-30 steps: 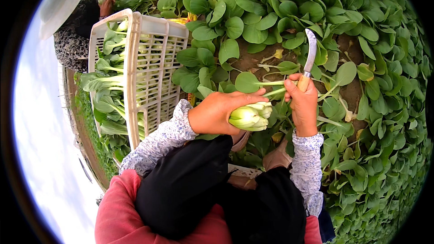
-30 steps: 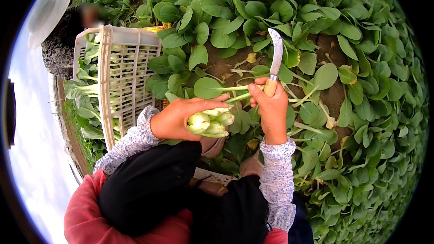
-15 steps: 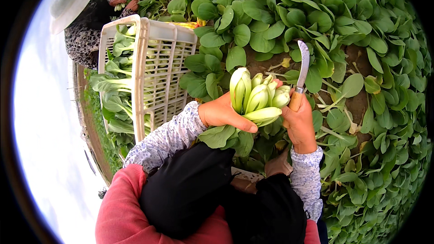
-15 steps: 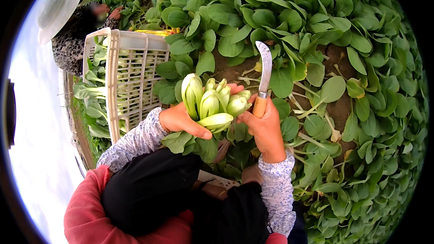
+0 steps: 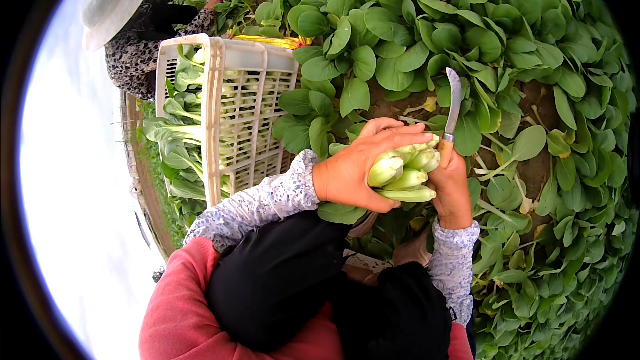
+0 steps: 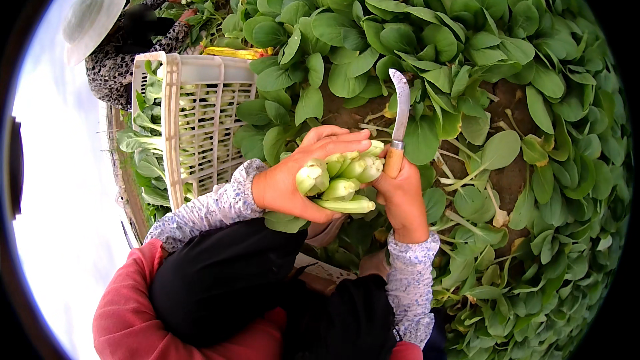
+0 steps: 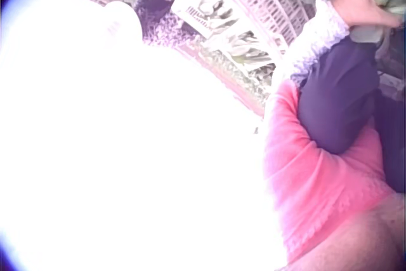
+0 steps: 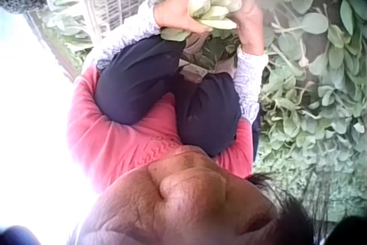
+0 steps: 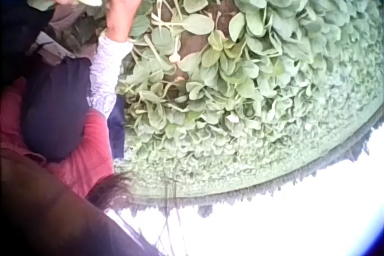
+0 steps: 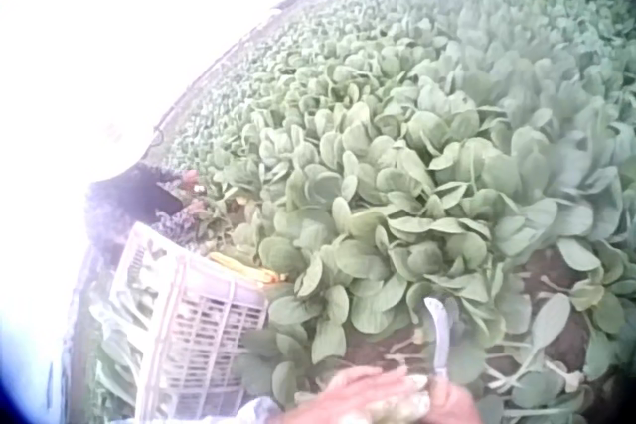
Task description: The person sits on the ground in a field and uses a sickle to cut bunches of leafy green vegetables. They trim the stems and place the harvested vegetables into a white plastic basket.
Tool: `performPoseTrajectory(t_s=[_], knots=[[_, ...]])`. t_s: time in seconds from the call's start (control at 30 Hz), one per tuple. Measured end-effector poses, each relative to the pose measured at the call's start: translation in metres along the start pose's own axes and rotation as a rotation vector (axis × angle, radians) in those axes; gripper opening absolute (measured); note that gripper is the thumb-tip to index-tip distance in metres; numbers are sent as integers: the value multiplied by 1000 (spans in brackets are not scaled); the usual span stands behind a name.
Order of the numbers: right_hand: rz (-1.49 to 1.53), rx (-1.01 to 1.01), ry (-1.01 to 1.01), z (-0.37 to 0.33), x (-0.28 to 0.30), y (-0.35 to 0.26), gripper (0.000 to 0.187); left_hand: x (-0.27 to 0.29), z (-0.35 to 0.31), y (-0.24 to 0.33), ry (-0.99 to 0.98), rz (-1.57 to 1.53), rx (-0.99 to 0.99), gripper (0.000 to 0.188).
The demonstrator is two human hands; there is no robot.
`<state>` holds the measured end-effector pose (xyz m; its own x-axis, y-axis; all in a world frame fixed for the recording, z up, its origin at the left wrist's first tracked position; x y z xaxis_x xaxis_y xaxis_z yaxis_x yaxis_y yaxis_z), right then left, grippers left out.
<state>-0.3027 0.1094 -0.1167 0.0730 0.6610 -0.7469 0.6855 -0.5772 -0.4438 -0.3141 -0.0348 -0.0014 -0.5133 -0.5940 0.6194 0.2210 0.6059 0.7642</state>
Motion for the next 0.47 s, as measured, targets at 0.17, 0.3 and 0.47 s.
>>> performPoseTrajectory(t_s=[0.17, 0.3, 0.47], knots=[[213, -2, -86, -1, -3, 2, 32, -22, -4, -4, -141, -768, 235, 98], [-21, -55, 12, -2, -6, 6, 32, -14, -9, -13, -123, -516, 415, 99], [-614, -45, 128, 9, 5, 0, 26, 4, -27, -21, -215, 79, 456, 102]])
Point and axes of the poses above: each hand's wrist, its own z-axis towards the middle knuckle, its own x-axis out of the back of the hand, y = z × x, the point moved 4 cm from there along z, towards the middle knuckle, and after that the axes turned 8 degrees about z, right-handed, at the moved point
